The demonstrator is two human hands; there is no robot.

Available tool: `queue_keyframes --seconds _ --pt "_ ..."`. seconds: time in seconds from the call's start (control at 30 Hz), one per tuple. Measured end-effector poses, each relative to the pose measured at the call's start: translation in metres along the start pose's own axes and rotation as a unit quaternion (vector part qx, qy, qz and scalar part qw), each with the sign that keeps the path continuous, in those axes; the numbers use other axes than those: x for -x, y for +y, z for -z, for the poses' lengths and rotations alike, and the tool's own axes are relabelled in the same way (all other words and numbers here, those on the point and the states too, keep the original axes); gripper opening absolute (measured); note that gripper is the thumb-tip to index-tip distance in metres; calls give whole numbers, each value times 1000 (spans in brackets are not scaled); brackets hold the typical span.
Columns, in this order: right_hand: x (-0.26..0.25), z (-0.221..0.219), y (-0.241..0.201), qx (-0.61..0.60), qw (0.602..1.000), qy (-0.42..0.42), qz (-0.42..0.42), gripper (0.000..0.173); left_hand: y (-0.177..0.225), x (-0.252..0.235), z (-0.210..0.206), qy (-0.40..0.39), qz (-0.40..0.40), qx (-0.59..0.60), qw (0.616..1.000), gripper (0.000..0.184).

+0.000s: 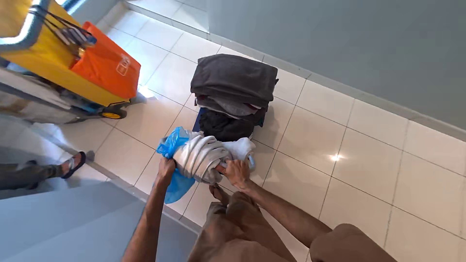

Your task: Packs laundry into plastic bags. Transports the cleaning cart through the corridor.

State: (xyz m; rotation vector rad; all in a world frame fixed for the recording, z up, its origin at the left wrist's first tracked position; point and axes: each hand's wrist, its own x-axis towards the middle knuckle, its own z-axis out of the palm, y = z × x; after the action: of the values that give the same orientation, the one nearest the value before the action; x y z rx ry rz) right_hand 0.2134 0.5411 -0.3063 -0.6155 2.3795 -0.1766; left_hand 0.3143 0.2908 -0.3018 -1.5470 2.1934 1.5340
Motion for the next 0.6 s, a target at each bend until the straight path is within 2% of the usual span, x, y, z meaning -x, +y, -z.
queue_keyframes --seconds 0.1,0.2,0.3,0.37,0.43,0.6 --pt "-21 2 -17 -32 999 5 -25 70 20 -44 6 -32 -26 -19 999 33" --pt "-57 26 -29 -67 996 14 -50 69 58 -95 2 -59 -59 -42 996 34" --pt "-102 67 -27 -107 991 -1 -80 74 98 -149 -22 -48 -89 -56 993 33" --pt "-129 88 -19 -118 988 18 -100 74 113 -181 -32 -13 -90 -49 995 33" --pt "-158 112 -14 -135 982 39 -125 72 121 -213 -24 20 -93 2 995 29" --pt "-215 160 2 -171 963 66 -200 75 127 -256 31 32 -44 198 979 26"
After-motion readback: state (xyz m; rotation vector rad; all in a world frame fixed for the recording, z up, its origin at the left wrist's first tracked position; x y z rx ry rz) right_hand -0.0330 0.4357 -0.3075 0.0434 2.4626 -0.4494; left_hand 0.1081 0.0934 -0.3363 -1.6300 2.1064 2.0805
